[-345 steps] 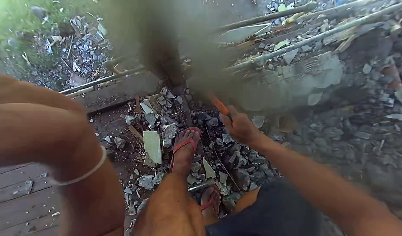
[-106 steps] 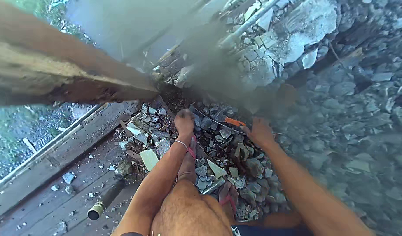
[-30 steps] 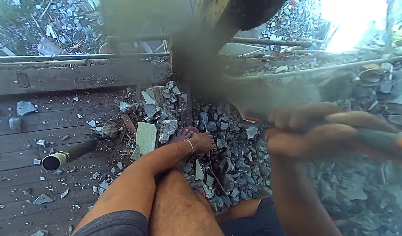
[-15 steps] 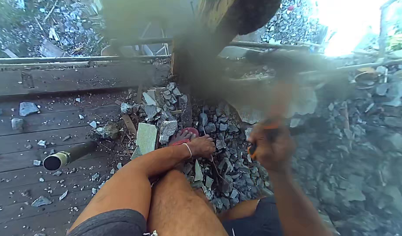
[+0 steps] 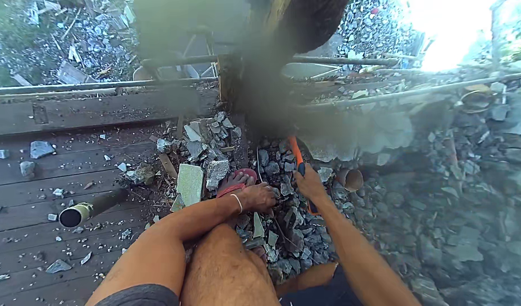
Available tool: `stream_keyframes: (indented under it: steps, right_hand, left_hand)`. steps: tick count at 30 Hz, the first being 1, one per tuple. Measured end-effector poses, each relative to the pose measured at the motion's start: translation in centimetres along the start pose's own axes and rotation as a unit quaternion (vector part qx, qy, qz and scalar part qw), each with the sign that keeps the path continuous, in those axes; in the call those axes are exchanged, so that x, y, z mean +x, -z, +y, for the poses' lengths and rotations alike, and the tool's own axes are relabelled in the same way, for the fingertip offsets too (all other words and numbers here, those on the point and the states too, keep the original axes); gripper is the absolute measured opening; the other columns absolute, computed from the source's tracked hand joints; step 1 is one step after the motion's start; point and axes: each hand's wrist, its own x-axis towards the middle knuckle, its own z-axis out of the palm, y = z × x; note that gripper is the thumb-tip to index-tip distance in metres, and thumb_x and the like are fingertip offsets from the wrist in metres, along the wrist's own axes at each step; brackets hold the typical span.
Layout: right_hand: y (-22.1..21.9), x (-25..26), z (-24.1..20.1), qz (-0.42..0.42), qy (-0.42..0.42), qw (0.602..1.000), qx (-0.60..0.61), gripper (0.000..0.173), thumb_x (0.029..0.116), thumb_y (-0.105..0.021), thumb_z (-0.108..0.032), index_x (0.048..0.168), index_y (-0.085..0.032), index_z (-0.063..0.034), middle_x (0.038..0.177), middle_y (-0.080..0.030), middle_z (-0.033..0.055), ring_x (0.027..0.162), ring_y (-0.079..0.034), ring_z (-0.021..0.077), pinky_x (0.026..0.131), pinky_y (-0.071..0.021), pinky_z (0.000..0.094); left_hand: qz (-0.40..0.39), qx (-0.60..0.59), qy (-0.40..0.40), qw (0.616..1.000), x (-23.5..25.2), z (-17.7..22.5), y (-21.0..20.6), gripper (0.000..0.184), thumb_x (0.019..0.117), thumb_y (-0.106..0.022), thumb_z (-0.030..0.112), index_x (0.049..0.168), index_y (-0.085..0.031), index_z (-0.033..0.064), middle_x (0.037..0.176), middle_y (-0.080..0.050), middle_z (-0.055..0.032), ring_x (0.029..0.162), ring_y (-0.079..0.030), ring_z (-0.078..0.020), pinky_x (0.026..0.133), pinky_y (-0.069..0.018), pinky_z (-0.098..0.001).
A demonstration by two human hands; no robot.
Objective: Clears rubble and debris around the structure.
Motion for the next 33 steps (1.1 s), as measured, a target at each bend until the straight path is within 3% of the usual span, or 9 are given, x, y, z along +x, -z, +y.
stream_keyframes:
  steps: [6, 10, 13, 16, 18, 25, 28, 30, 33]
  right_hand:
    - [4.9, -6.7, -1.9, 0.108, 0.165, 0.974, 0.109, 0.036, 0.1004, -0.060, -0.041, 0.115, -0.064, -0.0083, 0.070, -0.062, -0.0002, 0.054, -0.060, 0.0115, 0.052, -0.0551, 0.0344]
    - [7.8, -8.2, -6.9, 0.197, 0.356, 0.874, 0.266, 0.021, 0.1048, -0.057, -0.030, 0.111, -0.058, -0.0101, 0.066, -0.058, 0.0005, 0.050, -0.058, 0.0158, 0.047, -0.0555, 0.0379]
    - [5.6, -5.5, -8.5, 0.256, 0.401, 0.823, 0.311, 0.016, 0.1055, -0.055, -0.024, 0.112, -0.056, -0.0094, 0.066, -0.056, 0.0026, 0.050, -0.058, 0.0191, 0.045, -0.0548, 0.0418]
    - [-1.6, -1.2, -4.8, 0.203, 0.275, 0.924, 0.170, 0.031, 0.1059, -0.053, -0.030, 0.117, -0.057, -0.0016, 0.070, -0.060, 0.0081, 0.059, -0.062, 0.0212, 0.057, -0.0578, 0.0429]
    - [-3.7, 0.6, -2.5, 0.020, 0.124, 0.991, 0.044, 0.042, 0.1043, -0.052, -0.038, 0.128, -0.058, -0.0040, 0.089, -0.069, 0.0139, 0.082, -0.070, 0.0279, 0.078, -0.0580, 0.0514]
    - [1.5, -0.6, 0.7, -0.024, 0.089, 0.989, 0.117, 0.040, 0.0988, -0.060, -0.045, 0.116, -0.064, -0.0088, 0.078, -0.064, 0.0063, 0.062, -0.063, 0.0194, 0.060, -0.0568, 0.0439]
    - [2.2, -1.2, 3.9, 0.109, 0.037, 0.992, -0.059, 0.051, 0.0970, -0.061, -0.050, 0.125, -0.064, -0.0076, 0.103, -0.070, 0.0170, 0.094, -0.069, 0.0341, 0.082, -0.0560, 0.0576]
    - [1.3, -2.4, 4.8, 0.191, 0.067, 0.973, -0.110, 0.064, 0.0938, -0.066, -0.047, 0.139, -0.058, -0.0022, 0.137, -0.058, 0.0269, 0.128, -0.056, 0.0443, 0.106, -0.0466, 0.0615]
    - [-2.2, -6.0, 2.5, 0.134, 0.127, 0.980, -0.073, 0.056, 0.1026, -0.053, -0.048, 0.136, -0.060, -0.0033, 0.134, -0.063, 0.0190, 0.127, -0.060, 0.0336, 0.108, -0.0493, 0.0532]
  left_hand:
    - [-0.003, 0.006, -0.002, 1.000, 0.4, 0.1, 1.2, 0.052, 0.1037, -0.051, 0.054, 0.098, -0.069, 0.0054, 0.103, -0.069, -0.0148, 0.106, -0.066, -0.0349, 0.095, -0.0503, -0.0526]
    - [-0.023, 0.007, -0.002, 1.000, 0.5, 0.2, 1.7, 0.051, 0.1047, -0.050, 0.053, 0.101, -0.069, 0.0055, 0.105, -0.069, -0.0152, 0.108, -0.066, -0.0350, 0.095, -0.0503, -0.0527]
    - [-0.020, -0.007, -0.003, 1.000, 0.4, -0.1, 1.4, 0.051, 0.1046, -0.049, 0.053, 0.101, -0.069, 0.0063, 0.107, -0.070, -0.0150, 0.109, -0.065, -0.0347, 0.097, -0.0498, -0.0524]
    - [-0.023, -0.017, 0.002, 1.000, 0.4, -0.5, 0.8, 0.052, 0.1044, -0.049, 0.054, 0.103, -0.070, 0.0064, 0.109, -0.069, -0.0157, 0.112, -0.064, -0.0357, 0.099, -0.0478, -0.0526]
    - [-0.025, -0.013, 0.006, 1.000, 0.7, -0.3, 0.3, 0.052, 0.1041, -0.051, 0.053, 0.104, -0.070, 0.0052, 0.110, -0.070, -0.0168, 0.115, -0.064, -0.0372, 0.102, -0.0483, -0.0545]
    - [-0.043, -0.006, 0.009, 0.999, 0.5, -0.2, 0.9, 0.052, 0.1048, -0.049, 0.054, 0.105, -0.070, 0.0060, 0.109, -0.070, -0.0158, 0.111, -0.065, -0.0354, 0.101, -0.0488, -0.0526]
    - [-0.036, -0.020, 0.013, 0.999, 1.0, -0.1, 1.3, 0.052, 0.1042, -0.051, 0.054, 0.105, -0.070, 0.0060, 0.111, -0.070, -0.0151, 0.112, -0.065, -0.0349, 0.100, -0.0484, -0.0528]
    - [-0.024, -0.035, 0.015, 0.999, 1.4, -0.2, 1.4, 0.052, 0.1034, -0.052, 0.055, 0.103, -0.070, 0.0061, 0.110, -0.070, -0.0148, 0.112, -0.064, -0.0345, 0.101, -0.0482, -0.0530]
    - [0.005, -0.070, 0.006, 0.998, 1.7, -0.5, 0.9, 0.048, 0.1010, -0.058, 0.053, 0.101, -0.072, 0.0076, 0.107, -0.071, -0.0130, 0.110, -0.065, -0.0324, 0.100, -0.0482, -0.0508]
